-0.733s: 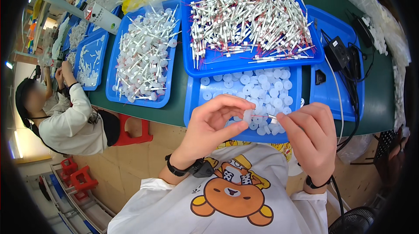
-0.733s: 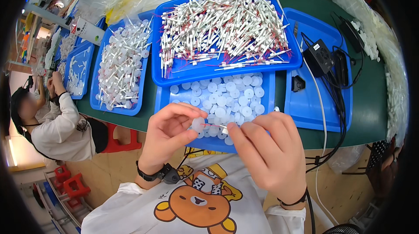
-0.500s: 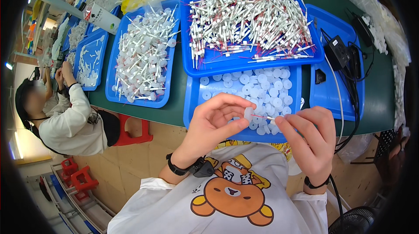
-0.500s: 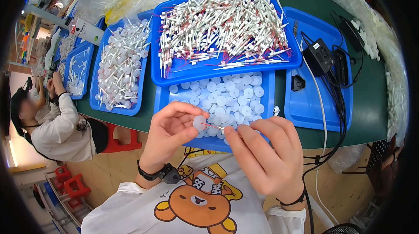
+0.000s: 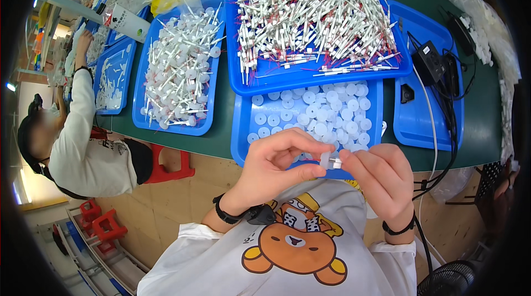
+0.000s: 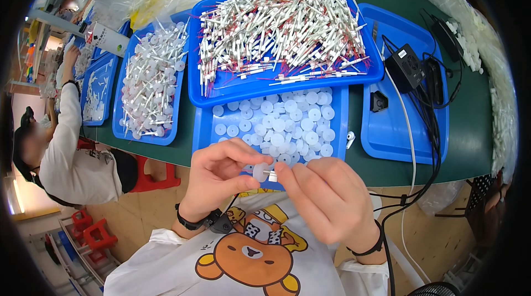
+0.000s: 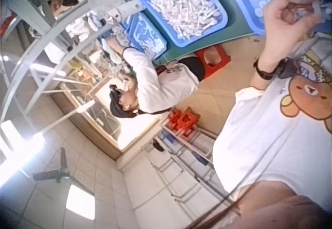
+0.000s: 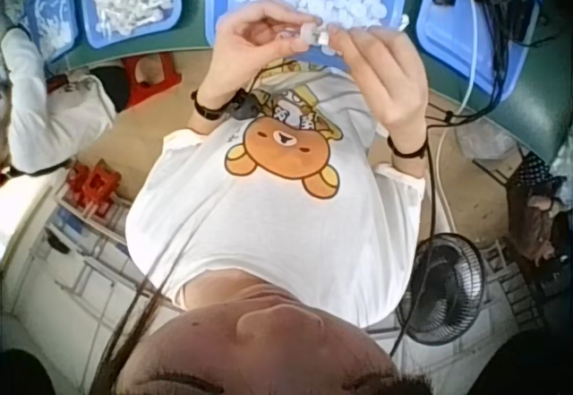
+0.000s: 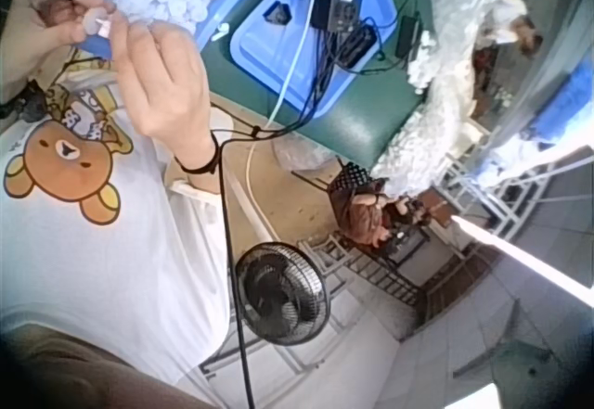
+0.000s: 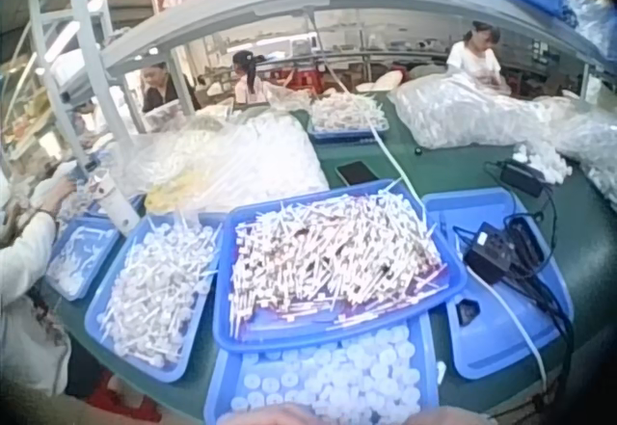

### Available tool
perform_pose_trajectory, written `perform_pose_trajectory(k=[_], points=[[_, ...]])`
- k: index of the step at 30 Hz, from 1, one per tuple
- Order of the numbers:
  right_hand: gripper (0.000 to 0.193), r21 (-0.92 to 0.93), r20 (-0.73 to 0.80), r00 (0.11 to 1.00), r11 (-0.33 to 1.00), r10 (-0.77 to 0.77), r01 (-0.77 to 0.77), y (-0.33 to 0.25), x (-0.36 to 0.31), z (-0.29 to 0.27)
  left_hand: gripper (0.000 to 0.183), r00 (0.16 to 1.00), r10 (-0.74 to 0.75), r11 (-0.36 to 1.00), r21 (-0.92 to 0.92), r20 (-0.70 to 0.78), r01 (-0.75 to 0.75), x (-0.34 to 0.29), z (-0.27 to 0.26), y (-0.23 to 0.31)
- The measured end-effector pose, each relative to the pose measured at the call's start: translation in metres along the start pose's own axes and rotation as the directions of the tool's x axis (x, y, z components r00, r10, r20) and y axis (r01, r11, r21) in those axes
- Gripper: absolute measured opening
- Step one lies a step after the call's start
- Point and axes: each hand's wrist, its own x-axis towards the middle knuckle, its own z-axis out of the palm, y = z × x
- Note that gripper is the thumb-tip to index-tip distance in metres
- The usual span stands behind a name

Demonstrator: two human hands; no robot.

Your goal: The person repeatedly picks small white plastic discs and thin white sticks with red and white wires from blue trays, inserts the stick into the disc, and places the assembled unit into a tray. The process is continuous and repetitive throughout the clip.

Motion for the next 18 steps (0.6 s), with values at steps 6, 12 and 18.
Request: perform_pose_trajectory(k=[6, 12, 18], points=[[0.042, -0.053, 0.109, 0.991, 0.995, -0.081, 0.087, -0.005, -0.005, -0.001, 0.026, 0.997, -0.008, 0.96, 0.277, -0.075, 0.029, -0.005, 0.009, 0.011], [0.042, 0.069, 0.071, 0.997, 0.997, -0.033, 0.028, -0.01, -0.012, 0.005, 0.026, 0.997, -0.059, 0.914, 0.404, 0.051, 0.034, -0.002, -0.004, 0.023], [0.033, 0.254, 0.049, 0.983, 0.95, 0.177, -0.183, -0.026, -0.012, 0.002, 0.025, 0.988, -0.076, 0.896, 0.445, 0.136, 0.007, -0.001, -0.002, 0.037]])
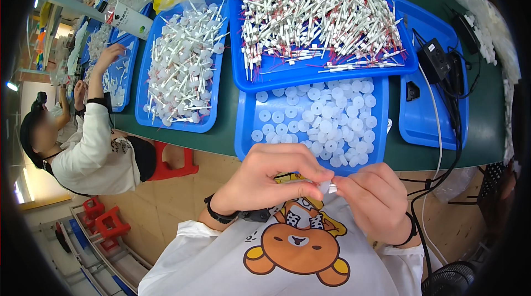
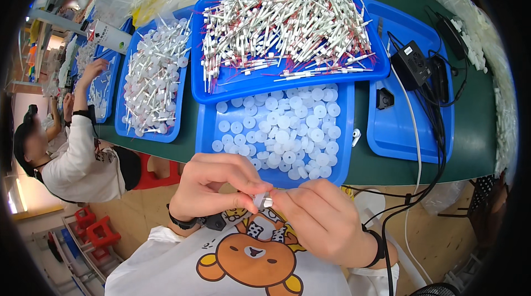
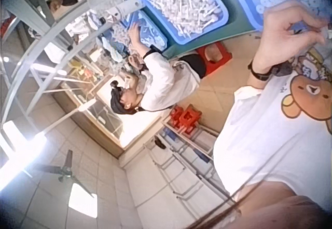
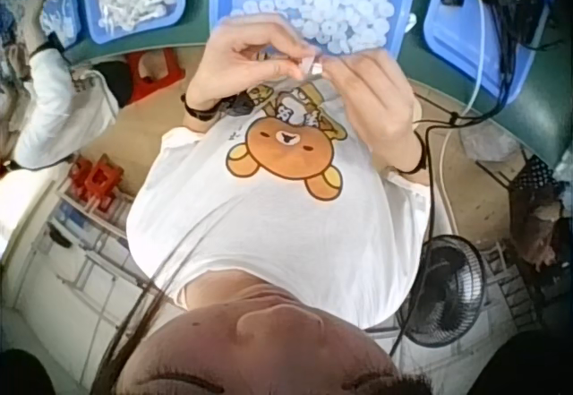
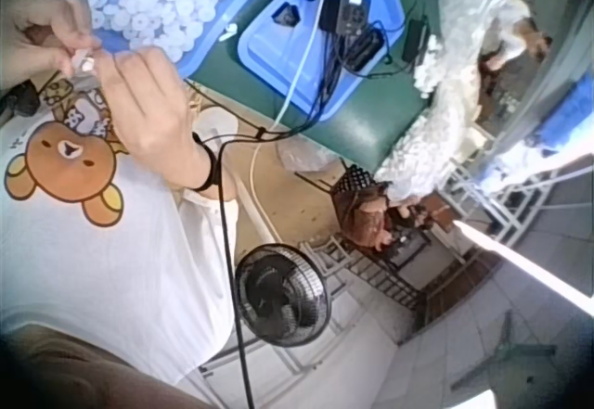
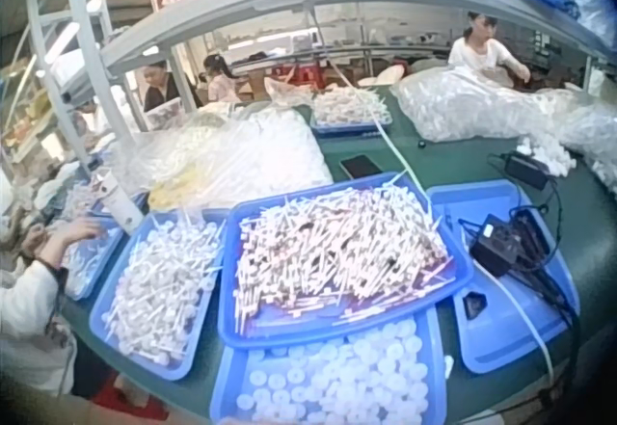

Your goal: The person repeatedly picks small white plastic discs and thin white sticks with red and white wires from blue trays, inserts the stick into the disc, and places the assembled unit into a tray. The process is continuous and repetitive throughout the clip.

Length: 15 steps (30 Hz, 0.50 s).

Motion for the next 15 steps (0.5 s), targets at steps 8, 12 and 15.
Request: perform_pose_trajectory(k=[8, 12, 15], points=[[0.028, 0.091, -0.058, 0.975, 0.974, 0.213, -0.207, -0.005, -0.007, 0.016, 0.023, 0.992, 0.086, 0.976, 0.208, -0.088, -0.066, -0.002, 0.009, -0.006], [0.03, 0.117, 0.045, 0.962, 0.955, 0.269, -0.272, -0.003, 0.002, 0.02, 0.026, 1.0, -0.014, 0.968, 0.25, 0.006, 0.012, 0.0, -0.015, -0.001], [0.033, 0.061, 0.011, 0.937, 0.935, 0.35, -0.35, -0.006, 0.012, 0.019, 0.029, 0.974, -0.135, 0.958, 0.228, -0.182, 0.175, -0.01, -0.034, 0.0]])
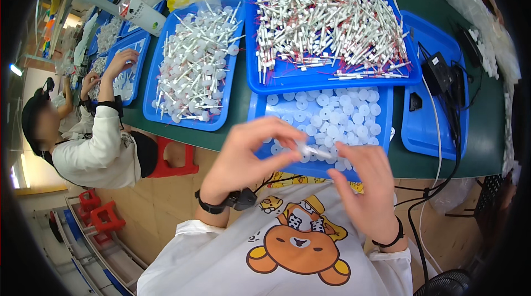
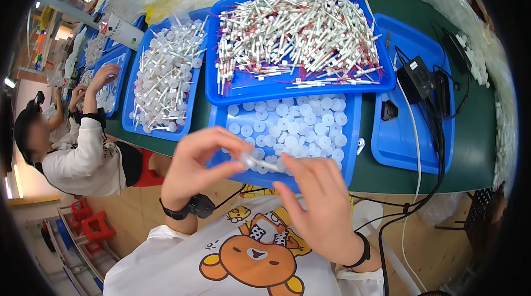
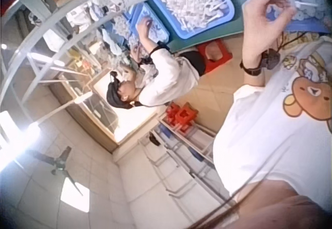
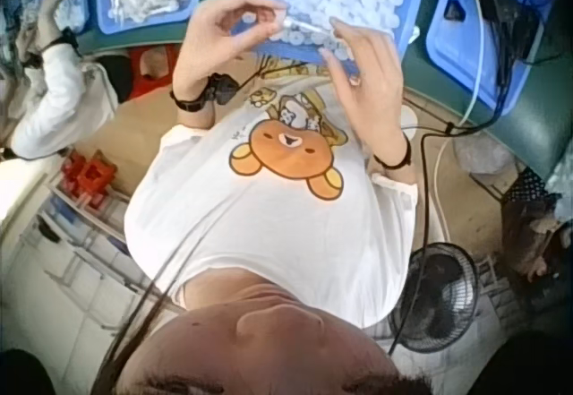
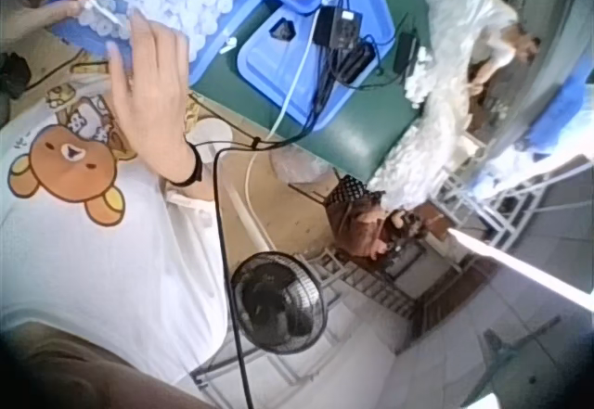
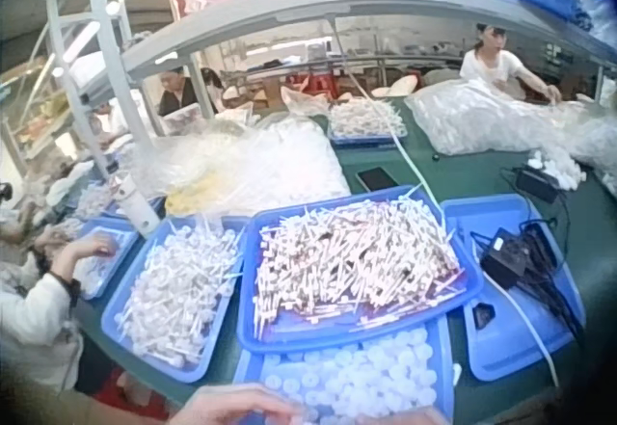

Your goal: The person repeatedly picks small white plastic discs and thin white sticks with red and white wires from blue trays, inserts the stick into the disc, and places the assembled unit into a tray. The process is continuous and repetitive throughout the clip.

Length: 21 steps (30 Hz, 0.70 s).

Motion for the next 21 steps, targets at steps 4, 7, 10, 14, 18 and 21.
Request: perform_pose_trajectory(k=[4, 7, 10, 14, 18, 21], points=[[0.034, -0.039, -0.021, 0.999, 0.998, 0.046, -0.047, 0.005, -0.001, -0.01, 0.026, 0.896, 0.084, 0.993, -0.041, -0.435, -0.113, 0.01, -0.048, -0.006], [0.03, -0.031, -0.007, 0.999, 0.999, 0.033, -0.033, 0.006, 0.0, -0.009, 0.04, 0.763, 0.217, 0.962, 0.266, -0.609, -0.062, 0.025, -0.09, -0.005], [0.026, -0.026, 0.016, 0.999, 0.999, 0.03, -0.03, 0.007, 0.001, -0.01, 0.046, 0.793, 0.489, 0.533, 0.844, -0.364, 0.059, 0.026, -0.091, 0.003], [0.02, -0.078, 0.011, 1.0, 0.997, 0.011, -0.01, 0.018, 0.008, -0.013, 0.039, 0.915, 0.379, 0.654, 0.74, -0.142, -0.155, 0.016, -0.035, 0.005], [0.015, -0.293, -0.041, 0.999, 0.956, -0.013, 0.0, 0.033, 0.03, -0.03, 0.031, 0.965, 0.259, 0.773, 0.59, 0.041, -0.233, 0.005, 0.03, -0.02], [0.012, -0.426, -0.074, 0.997, 0.905, -0.023, -0.011, 0.051, 0.056, -0.042, 0.035, 0.97, 0.242, 0.73, 0.662, -0.016, -0.171, 0.002, 0.066, -0.029]])
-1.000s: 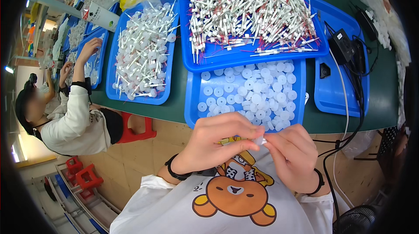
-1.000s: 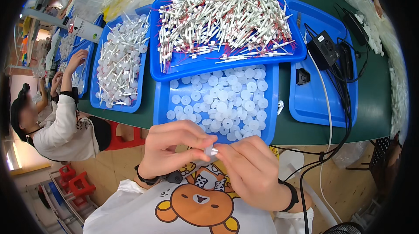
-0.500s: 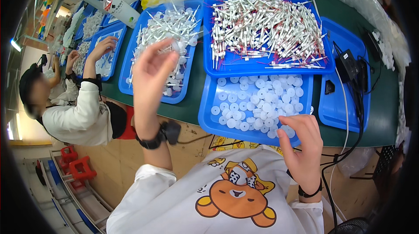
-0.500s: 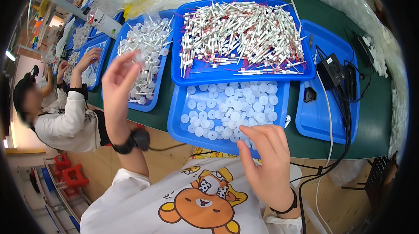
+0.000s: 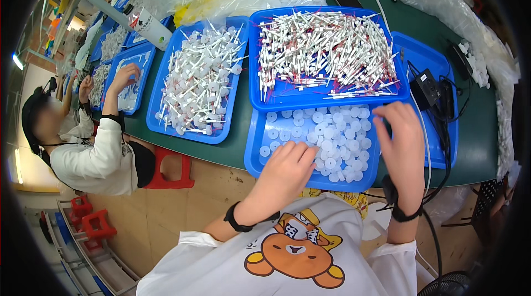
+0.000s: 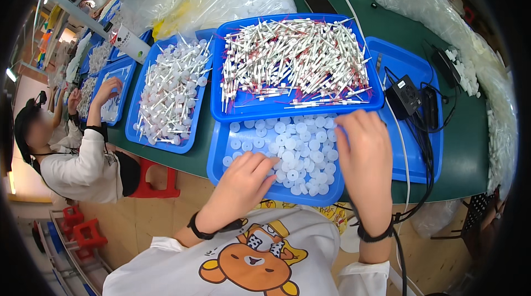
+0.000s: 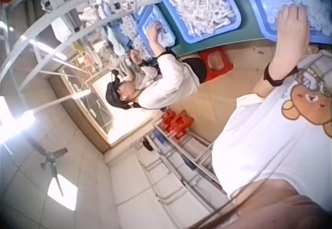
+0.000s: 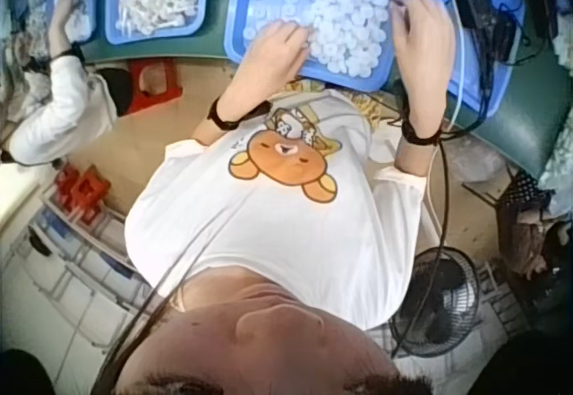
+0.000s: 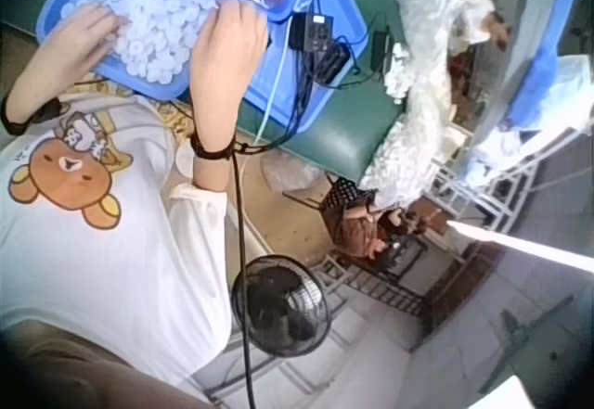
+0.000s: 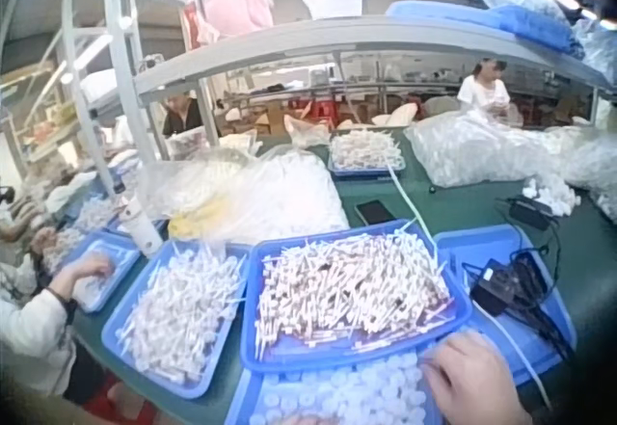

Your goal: The person repeatedly picks small white plastic discs and thin white sticks with red and white wires from blue trays, inserts the stick into the disc, and places the assembled unit into a tray. The process is continuous and repetitive throughout the clip.

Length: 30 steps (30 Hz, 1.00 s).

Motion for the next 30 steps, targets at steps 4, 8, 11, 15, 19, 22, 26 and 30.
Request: perform_pose_trajectory(k=[4, 8, 11, 15, 19, 22, 26, 30], points=[[0.013, -0.118, -0.03, 1.0, 0.993, -0.009, 0.005, 0.039, 0.031, 0.016, 0.032, 1.0, 0.01, 1.0, 0.003, -0.023, -0.009, 0.001, 0.004, 0.003], [0.018, -0.177, -0.015, 0.996, 0.981, -0.084, 0.08, 0.055, 0.055, 0.024, 0.024, 1.0, 0.001, 0.999, -0.053, -0.003, -0.002, 0.002, 0.001, -0.003], [0.023, -0.146, -0.057, 0.995, 0.987, -0.083, 0.074, 0.061, 0.066, 0.033, 0.021, 0.999, 0.028, 0.994, -0.105, 0.017, -0.026, 0.002, 0.001, -0.006], [0.015, -0.065, -0.009, 0.999, 0.997, -0.035, 0.034, 0.054, 0.078, 0.036, 0.02, 0.998, -0.047, 0.984, -0.175, -0.03, 0.041, 0.001, 0.005, -0.008], [0.015, -0.091, 0.051, 0.994, 0.991, -0.094, 0.098, 0.056, 0.081, 0.032, 0.021, 0.997, -0.068, 0.978, -0.202, -0.04, 0.058, 0.007, 0.004, -0.004], [0.015, -0.099, 0.072, 0.991, 0.988, -0.115, 0.122, 0.051, 0.082, 0.03, 0.022, 0.999, -0.043, 0.987, -0.155, -0.024, 0.038, 0.008, 0.004, -0.007], [0.015, -0.081, 0.064, 0.979, 0.977, -0.195, 0.199, 0.055, 0.08, 0.031, 0.022, 0.997, -0.047, 0.986, -0.163, -0.06, 0.036, 0.008, 0.008, -0.008], [0.014, -0.117, 0.061, 0.981, 0.975, -0.183, 0.189, 0.045, 0.074, 0.024, 0.024, 0.993, -0.107, 0.959, -0.268, -0.053, 0.089, 0.007, 0.007, -0.009]])
